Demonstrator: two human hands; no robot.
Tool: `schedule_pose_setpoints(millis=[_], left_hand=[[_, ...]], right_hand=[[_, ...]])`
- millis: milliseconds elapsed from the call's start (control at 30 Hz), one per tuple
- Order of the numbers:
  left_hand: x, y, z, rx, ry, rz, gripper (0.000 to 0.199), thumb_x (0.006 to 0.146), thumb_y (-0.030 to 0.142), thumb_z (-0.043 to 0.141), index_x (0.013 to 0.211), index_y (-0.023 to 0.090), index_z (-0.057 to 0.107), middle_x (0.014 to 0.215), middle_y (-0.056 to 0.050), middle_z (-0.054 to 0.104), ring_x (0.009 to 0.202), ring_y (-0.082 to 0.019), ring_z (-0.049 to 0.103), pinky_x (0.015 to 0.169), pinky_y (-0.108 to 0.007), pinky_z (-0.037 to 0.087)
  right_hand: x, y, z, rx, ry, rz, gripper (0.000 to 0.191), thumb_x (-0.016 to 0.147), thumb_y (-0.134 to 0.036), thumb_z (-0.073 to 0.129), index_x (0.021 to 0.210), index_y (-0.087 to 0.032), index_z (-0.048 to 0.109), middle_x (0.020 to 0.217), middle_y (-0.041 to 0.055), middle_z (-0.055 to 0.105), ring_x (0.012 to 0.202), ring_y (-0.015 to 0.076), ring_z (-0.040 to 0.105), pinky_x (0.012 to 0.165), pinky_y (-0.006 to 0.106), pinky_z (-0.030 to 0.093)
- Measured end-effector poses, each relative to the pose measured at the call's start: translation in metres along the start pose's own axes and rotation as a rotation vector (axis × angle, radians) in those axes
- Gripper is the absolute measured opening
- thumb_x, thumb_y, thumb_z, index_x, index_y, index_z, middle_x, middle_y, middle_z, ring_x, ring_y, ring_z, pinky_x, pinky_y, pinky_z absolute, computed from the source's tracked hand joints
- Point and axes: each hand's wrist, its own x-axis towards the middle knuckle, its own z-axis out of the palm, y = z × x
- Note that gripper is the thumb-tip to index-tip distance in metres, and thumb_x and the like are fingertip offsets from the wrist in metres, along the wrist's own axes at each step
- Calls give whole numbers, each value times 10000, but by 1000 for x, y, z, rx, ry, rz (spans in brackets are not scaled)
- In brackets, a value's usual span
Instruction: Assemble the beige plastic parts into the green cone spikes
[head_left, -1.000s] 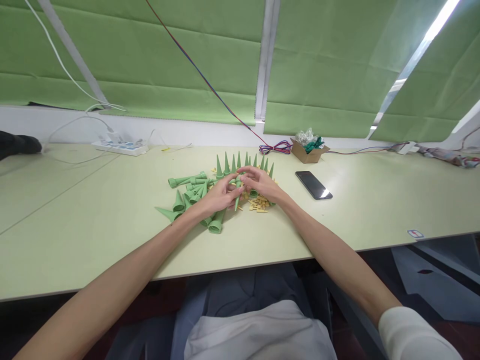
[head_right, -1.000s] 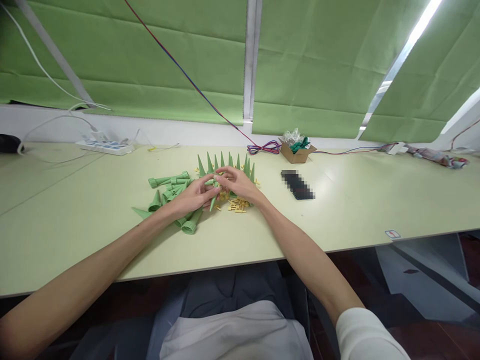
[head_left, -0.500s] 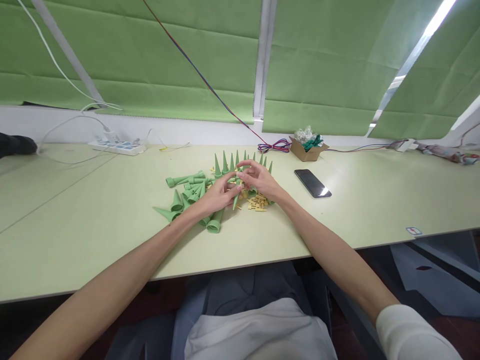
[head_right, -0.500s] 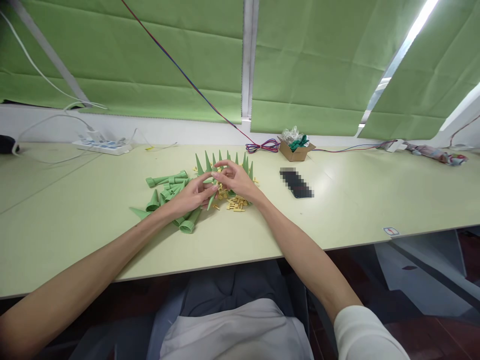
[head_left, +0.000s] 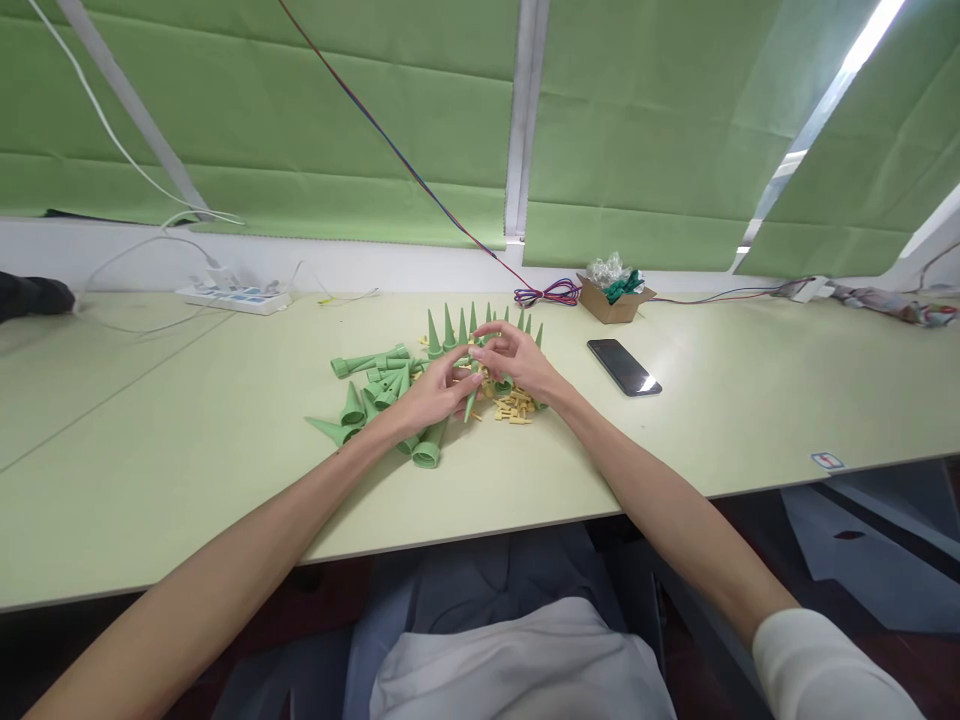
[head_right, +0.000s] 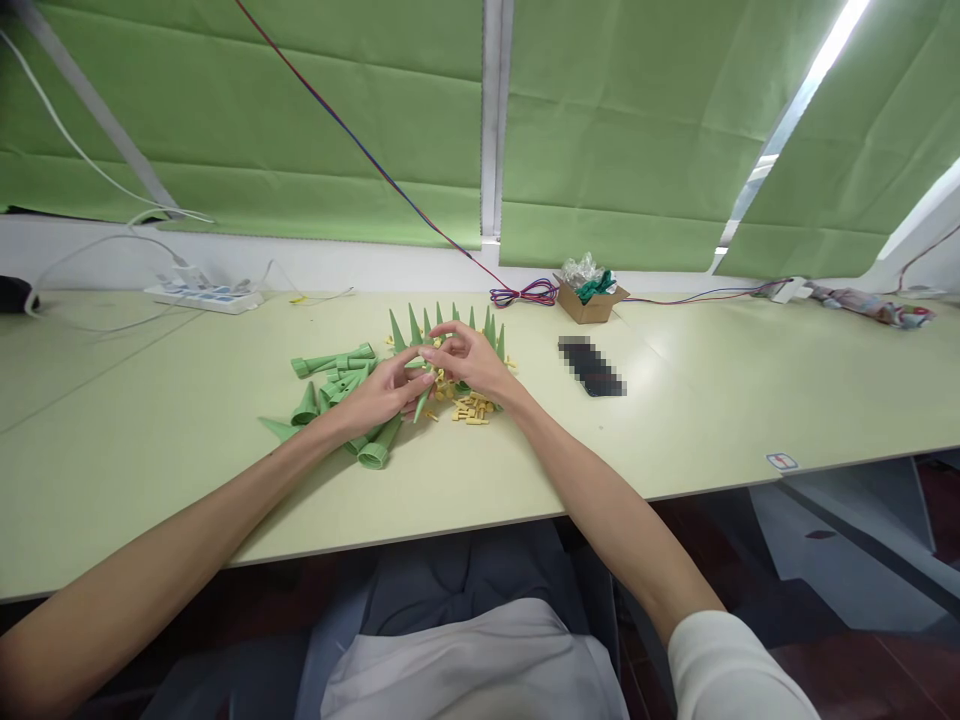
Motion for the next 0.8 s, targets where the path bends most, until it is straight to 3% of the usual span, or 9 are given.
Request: schedule_pose_setpoints(millis=[233, 367, 600, 800], left_hand=[[2, 1, 3, -62, 27, 9, 631, 874, 496, 645, 1416, 207, 496, 767, -17, 619, 523, -109, 500, 487, -248, 419], [5, 0, 6, -243, 37, -3, 595, 911, 550, 575, 1390, 201, 528, 883, -82, 677, 647, -164, 595, 477, -247, 410], [9, -4, 4, -282, 71, -26, 542, 933, 511, 558, 1378, 201, 545, 958, -101, 684, 595, -145, 545, 427, -239, 352], [10, -8, 2, -210, 164, -1, 497, 905, 525, 601, 1302, 226, 589, 704, -4, 535, 505, -110, 443, 409, -226, 336]], right_hand=[[-1, -8, 4, -34, 62, -17, 479, 751, -566, 767, 1025, -206, 609, 655, -48, 572, 548, 98, 497, 498, 238, 395], [-1, -10, 5, -32, 120, -32, 510, 704, -580, 792, 1002, -207, 612, 666, -47, 589, 530, 89, 484, 485, 235, 389], [-3, -11, 7, -54, 127, -62, 495, 683, -559, 811, 976, -210, 617, 676, -41, 612, 518, 87, 514, 505, 238, 412], [-2, -7, 8, -31, 111, -73, 475, 701, -531, 804, 998, -214, 610, 729, -23, 651, 568, 107, 580, 540, 247, 465]])
